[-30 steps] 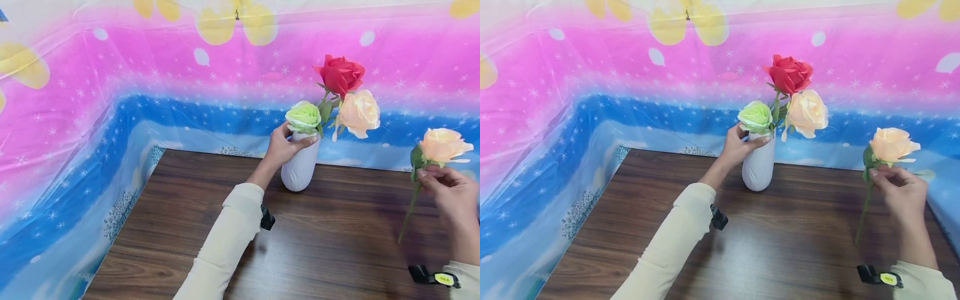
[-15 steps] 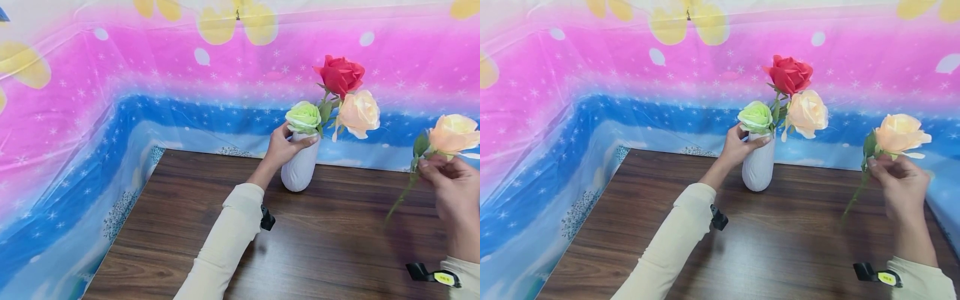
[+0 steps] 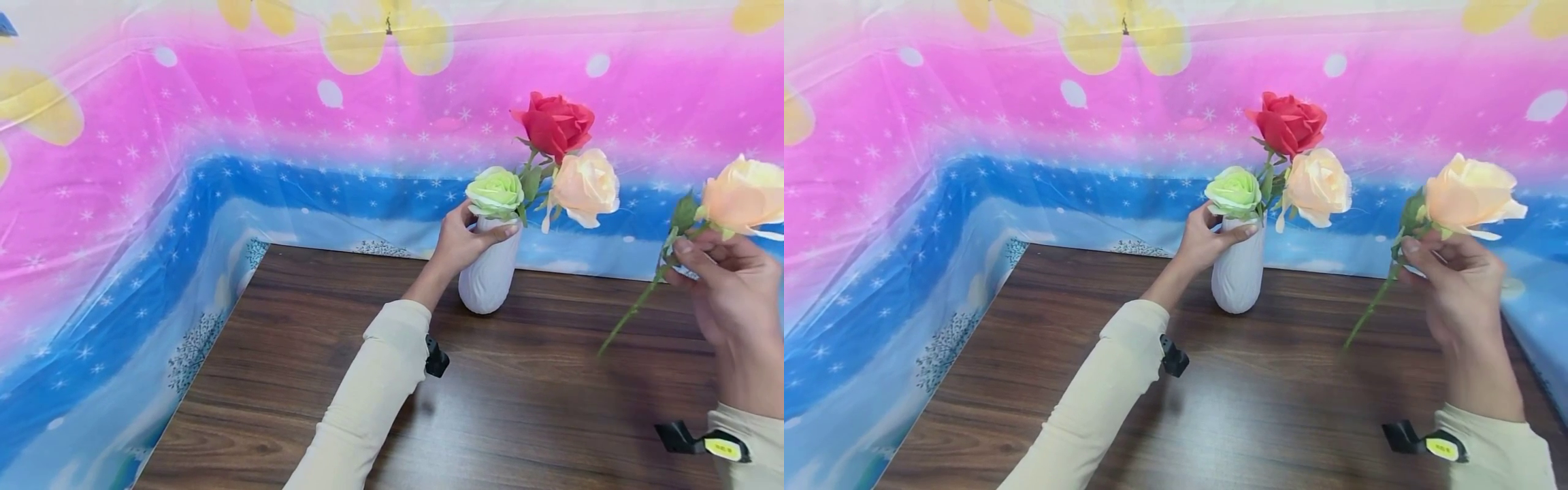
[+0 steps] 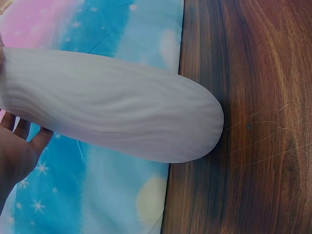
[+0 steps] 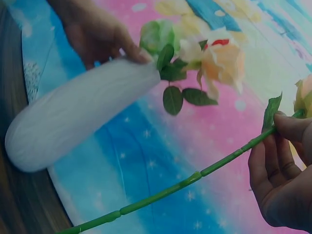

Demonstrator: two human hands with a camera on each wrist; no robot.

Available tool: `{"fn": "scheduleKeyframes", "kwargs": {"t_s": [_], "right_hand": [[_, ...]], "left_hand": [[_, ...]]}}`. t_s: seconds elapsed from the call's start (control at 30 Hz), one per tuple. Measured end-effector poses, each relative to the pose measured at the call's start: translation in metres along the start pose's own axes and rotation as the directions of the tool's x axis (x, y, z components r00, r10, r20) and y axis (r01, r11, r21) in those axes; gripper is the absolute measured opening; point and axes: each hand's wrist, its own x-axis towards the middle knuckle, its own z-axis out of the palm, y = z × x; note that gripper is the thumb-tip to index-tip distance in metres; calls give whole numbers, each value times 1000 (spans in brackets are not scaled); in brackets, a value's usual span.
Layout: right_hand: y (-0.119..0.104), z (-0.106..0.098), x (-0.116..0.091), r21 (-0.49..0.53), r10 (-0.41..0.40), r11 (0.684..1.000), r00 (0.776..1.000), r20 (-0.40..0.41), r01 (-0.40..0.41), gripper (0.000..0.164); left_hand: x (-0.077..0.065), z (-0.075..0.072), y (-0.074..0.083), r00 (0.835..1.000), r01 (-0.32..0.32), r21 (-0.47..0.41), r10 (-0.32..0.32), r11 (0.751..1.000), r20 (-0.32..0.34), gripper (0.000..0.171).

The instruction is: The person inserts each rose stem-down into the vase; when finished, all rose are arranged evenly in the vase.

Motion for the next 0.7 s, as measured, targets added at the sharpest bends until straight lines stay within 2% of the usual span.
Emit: {"fn": "scheduleKeyframes", "kwargs": {"t_s": [0.3, 0.53, 0.7], "right_hand": [[-7, 26, 13, 166, 0, 986, 996, 95, -16, 10], [-12, 49, 22, 217, -19, 976, 999, 46, 8, 5], [-17, 62, 27, 281, -75, 958, 997, 35, 62, 3]], "left_hand": [[0, -1, 0, 1000, -1, -1, 1, 1000, 2, 55], [0, -1, -2, 1000, 0, 0, 0, 1000, 1, 55], [1, 0, -3, 1000, 3, 1, -3, 1000, 1, 55]]}}
